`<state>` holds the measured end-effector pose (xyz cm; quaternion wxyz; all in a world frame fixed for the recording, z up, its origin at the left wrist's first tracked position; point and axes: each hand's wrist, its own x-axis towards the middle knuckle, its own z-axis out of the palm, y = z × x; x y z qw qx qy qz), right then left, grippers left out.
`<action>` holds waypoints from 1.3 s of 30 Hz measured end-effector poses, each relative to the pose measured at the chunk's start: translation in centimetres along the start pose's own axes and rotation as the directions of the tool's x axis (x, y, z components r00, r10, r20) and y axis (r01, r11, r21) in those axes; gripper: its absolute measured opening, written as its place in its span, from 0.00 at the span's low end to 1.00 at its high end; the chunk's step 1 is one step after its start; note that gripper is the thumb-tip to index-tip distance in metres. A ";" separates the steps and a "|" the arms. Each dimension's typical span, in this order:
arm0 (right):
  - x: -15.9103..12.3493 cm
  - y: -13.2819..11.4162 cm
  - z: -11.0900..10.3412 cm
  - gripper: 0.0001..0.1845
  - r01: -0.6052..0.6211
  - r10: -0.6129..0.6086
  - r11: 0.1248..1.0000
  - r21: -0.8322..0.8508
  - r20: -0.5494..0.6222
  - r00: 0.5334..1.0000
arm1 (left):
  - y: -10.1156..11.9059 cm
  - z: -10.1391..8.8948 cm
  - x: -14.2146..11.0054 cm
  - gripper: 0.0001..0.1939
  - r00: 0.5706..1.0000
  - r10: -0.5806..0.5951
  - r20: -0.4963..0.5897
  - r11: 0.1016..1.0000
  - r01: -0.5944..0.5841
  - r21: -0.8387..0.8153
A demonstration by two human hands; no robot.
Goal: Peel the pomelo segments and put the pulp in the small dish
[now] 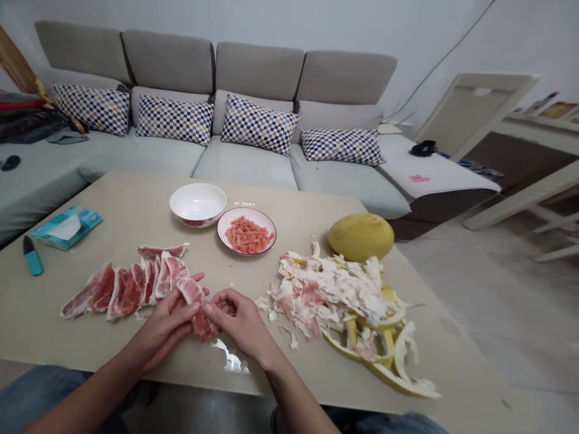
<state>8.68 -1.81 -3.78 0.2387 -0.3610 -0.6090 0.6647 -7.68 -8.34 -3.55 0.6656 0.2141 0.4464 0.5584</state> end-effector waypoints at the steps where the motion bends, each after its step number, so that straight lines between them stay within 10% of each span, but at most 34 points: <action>1: 0.2 0.0 -0.1 0.15 -0.003 0.003 1.000 -0.004 0.004 1.000 | 0.0 0.0 0.0 0.39 1.000 -0.005 0.006 1.000 0.005 0.001; 17: -0.2 0.8 0.3 0.15 0.089 -0.116 0.979 -0.181 -0.142 0.983 | -0.3 0.2 0.1 0.44 0.995 -0.093 0.045 0.993 0.090 0.073; 32: -0.9 2.3 -0.6 0.20 0.030 0.021 0.952 0.304 -0.163 0.986 | 0.3 0.0 -0.2 0.41 0.992 -0.096 0.080 0.994 0.100 -0.051; 39: -1.1 1.9 -1.7 0.18 0.053 -0.035 0.997 0.059 -0.274 0.961 | 0.2 -0.2 0.2 0.38 0.984 -0.119 0.131 0.979 0.138 -0.149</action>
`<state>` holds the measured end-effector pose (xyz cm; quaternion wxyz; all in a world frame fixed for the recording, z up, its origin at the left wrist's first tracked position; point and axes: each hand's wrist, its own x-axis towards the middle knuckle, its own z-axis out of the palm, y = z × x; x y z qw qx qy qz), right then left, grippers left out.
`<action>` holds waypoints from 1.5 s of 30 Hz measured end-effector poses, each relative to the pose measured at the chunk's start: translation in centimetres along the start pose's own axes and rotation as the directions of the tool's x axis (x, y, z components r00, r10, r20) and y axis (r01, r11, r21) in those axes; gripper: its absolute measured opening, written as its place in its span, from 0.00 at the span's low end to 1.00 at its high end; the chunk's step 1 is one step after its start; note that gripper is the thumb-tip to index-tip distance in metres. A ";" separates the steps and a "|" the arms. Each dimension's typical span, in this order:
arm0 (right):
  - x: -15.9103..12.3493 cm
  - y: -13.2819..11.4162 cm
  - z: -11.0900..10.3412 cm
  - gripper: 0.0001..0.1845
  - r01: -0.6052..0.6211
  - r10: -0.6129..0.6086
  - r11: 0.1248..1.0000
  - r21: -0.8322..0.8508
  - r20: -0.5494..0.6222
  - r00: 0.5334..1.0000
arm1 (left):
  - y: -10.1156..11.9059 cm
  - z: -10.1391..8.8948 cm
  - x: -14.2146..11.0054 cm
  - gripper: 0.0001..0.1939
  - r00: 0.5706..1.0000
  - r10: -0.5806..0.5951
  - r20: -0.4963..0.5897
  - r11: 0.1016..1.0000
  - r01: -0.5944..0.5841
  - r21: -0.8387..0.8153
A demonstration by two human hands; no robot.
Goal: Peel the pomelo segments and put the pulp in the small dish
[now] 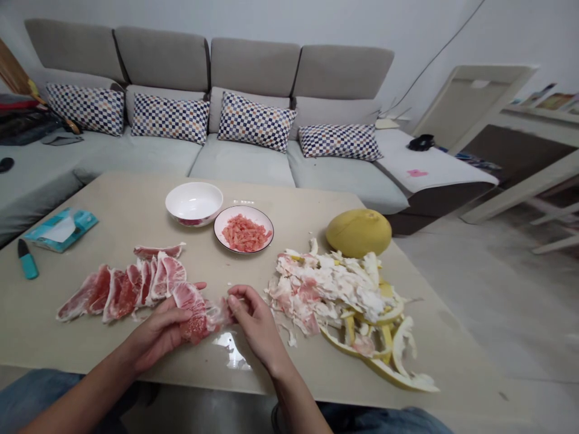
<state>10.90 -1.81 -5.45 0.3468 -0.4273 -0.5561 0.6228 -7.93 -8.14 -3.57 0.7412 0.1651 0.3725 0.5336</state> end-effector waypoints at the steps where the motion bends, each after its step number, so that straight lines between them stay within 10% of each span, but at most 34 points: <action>1: -0.2 -0.1 -0.1 0.18 0.038 -0.043 0.997 -0.070 -0.069 0.997 | 0.0 0.0 0.0 0.37 1.000 0.005 0.000 1.000 -0.005 -0.013; 9: -2.3 0.2 2.2 0.13 0.079 -0.093 0.962 -0.260 -0.045 0.995 | 0.0 0.3 0.1 0.33 0.998 0.016 -0.060 0.999 -0.018 -0.034; 22: -1.1 0.3 0.3 0.17 -0.201 0.148 0.936 0.290 0.193 0.970 | 0.4 0.1 -0.1 0.24 0.999 -0.003 -0.048 0.997 0.000 -0.071; 27: 2.5 -0.9 -1.8 0.14 0.020 -0.019 0.999 -0.040 0.029 0.999 | 0.6 -0.1 0.2 0.21 0.998 -0.007 -0.056 0.997 0.002 -0.083; 35: 11.5 -4.5 -3.3 0.13 0.288 -0.386 0.839 -0.462 -0.131 0.913 | 0.4 -0.4 0.0 0.33 1.000 0.026 0.011 0.998 -0.025 -0.049; 38: 8.9 -4.2 -1.7 0.15 0.330 -0.366 0.832 -0.446 0.007 0.931 | 0.6 -0.4 -0.2 0.38 1.000 0.026 -0.009 1.000 -0.026 0.011; 42: 3.6 -2.5 0.1 0.22 0.130 -0.044 0.973 -0.192 0.396 0.917 | 0.9 -0.5 -0.3 0.43 0.999 0.027 -0.028 0.998 -0.025 0.059; 45: 1.6 -1.7 0.2 0.21 -0.001 0.062 0.990 -0.141 0.431 0.900 | 1.0 -0.5 -0.2 0.44 0.998 0.038 -0.056 0.992 -0.032 0.119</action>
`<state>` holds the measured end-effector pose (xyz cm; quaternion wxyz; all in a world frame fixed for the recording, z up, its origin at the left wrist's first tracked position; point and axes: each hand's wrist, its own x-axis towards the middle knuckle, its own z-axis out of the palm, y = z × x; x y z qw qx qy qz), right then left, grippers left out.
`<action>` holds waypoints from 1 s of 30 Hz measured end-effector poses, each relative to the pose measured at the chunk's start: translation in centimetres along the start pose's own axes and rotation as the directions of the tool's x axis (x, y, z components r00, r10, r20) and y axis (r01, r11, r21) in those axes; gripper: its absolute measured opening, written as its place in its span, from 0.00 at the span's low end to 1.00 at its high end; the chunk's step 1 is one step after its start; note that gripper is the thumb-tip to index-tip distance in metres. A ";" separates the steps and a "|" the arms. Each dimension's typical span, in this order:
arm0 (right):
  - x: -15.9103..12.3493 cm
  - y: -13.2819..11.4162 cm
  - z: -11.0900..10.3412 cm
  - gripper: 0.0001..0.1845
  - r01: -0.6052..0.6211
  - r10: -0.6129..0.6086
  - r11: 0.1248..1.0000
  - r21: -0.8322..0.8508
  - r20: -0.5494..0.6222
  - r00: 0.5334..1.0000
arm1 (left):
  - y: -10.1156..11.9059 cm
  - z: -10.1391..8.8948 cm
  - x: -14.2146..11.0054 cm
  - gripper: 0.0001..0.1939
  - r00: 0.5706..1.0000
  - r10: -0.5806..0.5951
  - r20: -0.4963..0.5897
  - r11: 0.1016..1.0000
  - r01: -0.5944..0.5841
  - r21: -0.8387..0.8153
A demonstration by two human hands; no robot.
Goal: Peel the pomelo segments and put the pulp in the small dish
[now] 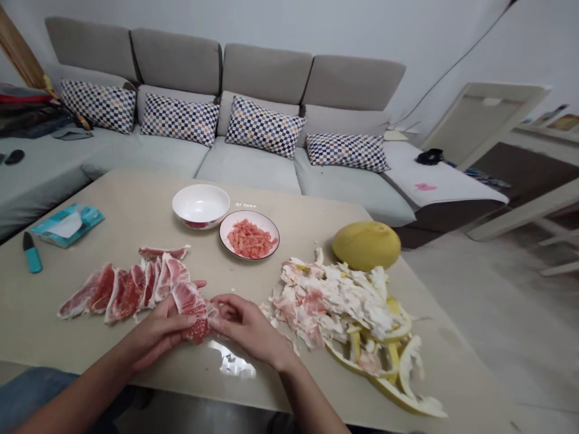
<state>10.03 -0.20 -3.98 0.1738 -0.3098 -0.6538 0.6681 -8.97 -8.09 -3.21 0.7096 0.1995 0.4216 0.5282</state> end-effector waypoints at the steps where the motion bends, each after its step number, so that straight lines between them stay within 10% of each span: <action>1: -0.3 0.1 0.0 0.18 -0.013 0.013 1.000 0.000 -0.030 0.999 | 0.0 0.0 0.0 0.44 1.000 0.000 -0.006 1.000 0.000 0.016; 15: -1.8 -1.0 -1.0 0.10 0.022 -0.133 0.948 -0.317 -0.332 0.934 | -0.3 0.3 0.0 0.35 0.989 -0.083 0.125 0.997 0.083 0.007; 30: -2.4 -1.2 -1.5 0.09 0.138 -0.471 0.714 -0.686 -0.326 0.819 | -0.6 0.0 -0.1 0.14 0.981 -0.144 0.134 0.990 0.140 0.033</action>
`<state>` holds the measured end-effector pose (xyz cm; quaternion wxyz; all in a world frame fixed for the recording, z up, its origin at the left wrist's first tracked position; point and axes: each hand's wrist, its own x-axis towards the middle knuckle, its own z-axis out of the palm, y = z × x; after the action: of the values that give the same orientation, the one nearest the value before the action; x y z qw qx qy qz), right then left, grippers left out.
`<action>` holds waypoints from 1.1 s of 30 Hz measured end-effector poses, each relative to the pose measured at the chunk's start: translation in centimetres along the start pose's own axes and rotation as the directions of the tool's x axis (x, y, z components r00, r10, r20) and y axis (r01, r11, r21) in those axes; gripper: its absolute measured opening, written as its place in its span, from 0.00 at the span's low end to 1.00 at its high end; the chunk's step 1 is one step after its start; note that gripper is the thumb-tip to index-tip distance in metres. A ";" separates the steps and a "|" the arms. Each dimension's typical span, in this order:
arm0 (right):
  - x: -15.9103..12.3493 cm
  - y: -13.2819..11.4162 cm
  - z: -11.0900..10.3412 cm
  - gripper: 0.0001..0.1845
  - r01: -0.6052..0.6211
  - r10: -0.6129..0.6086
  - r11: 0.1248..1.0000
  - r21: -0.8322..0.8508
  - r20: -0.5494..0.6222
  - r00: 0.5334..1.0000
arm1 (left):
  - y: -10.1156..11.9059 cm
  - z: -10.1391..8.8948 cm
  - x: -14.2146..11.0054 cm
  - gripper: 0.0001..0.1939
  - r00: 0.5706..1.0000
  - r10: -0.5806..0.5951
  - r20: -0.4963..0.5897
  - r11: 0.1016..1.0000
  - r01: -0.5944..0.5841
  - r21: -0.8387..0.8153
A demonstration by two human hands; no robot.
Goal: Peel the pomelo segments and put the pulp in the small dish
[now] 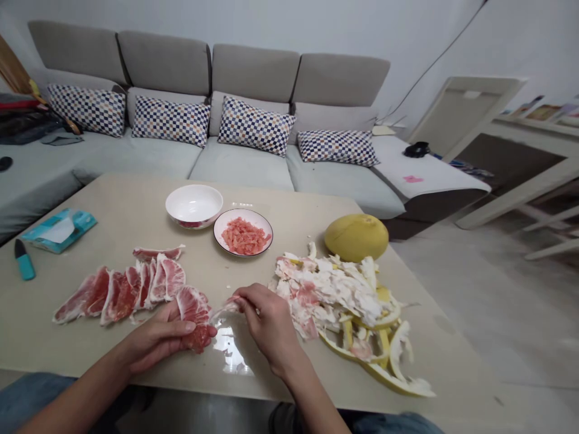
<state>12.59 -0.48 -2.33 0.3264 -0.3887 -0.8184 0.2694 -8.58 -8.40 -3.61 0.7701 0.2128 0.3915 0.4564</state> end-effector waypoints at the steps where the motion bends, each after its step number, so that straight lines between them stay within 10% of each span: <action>1: 0.0 0.1 0.0 0.09 0.007 -0.007 1.000 -0.008 -0.013 1.000 | 0.0 0.0 0.0 0.15 1.000 -0.004 0.005 1.000 0.004 0.000; 6: 0.0 0.0 -0.6 0.08 -0.090 0.089 0.993 0.070 0.017 0.996 | 0.0 0.0 0.1 0.16 1.000 -0.014 0.013 1.000 0.014 0.017; 13: -0.6 -1.0 -0.5 0.28 -0.446 0.165 0.796 0.409 0.562 0.811 | -0.2 -0.2 0.1 0.20 1.000 -0.001 0.023 0.999 0.000 0.054; 18: -1.0 -1.8 2.2 0.14 -0.397 0.278 0.843 0.362 0.338 0.899 | -0.5 0.0 0.2 0.18 1.000 0.012 0.020 0.998 -0.014 0.062; 23: -0.9 -1.7 2.7 0.08 -0.449 0.342 0.809 0.379 0.318 0.884 | -0.8 0.0 0.7 0.13 0.998 0.051 -0.033 0.997 -0.049 0.059; 33: -1.6 -2.1 1.8 0.06 -0.193 0.145 0.965 0.180 0.252 0.957 | -0.3 -0.4 0.7 0.15 0.988 0.066 -0.142 0.994 -0.053 0.092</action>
<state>11.07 -3.28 -2.59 0.2402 -0.3875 -0.7833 0.4225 -8.53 -7.97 -4.35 0.7156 0.2244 0.4594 0.4760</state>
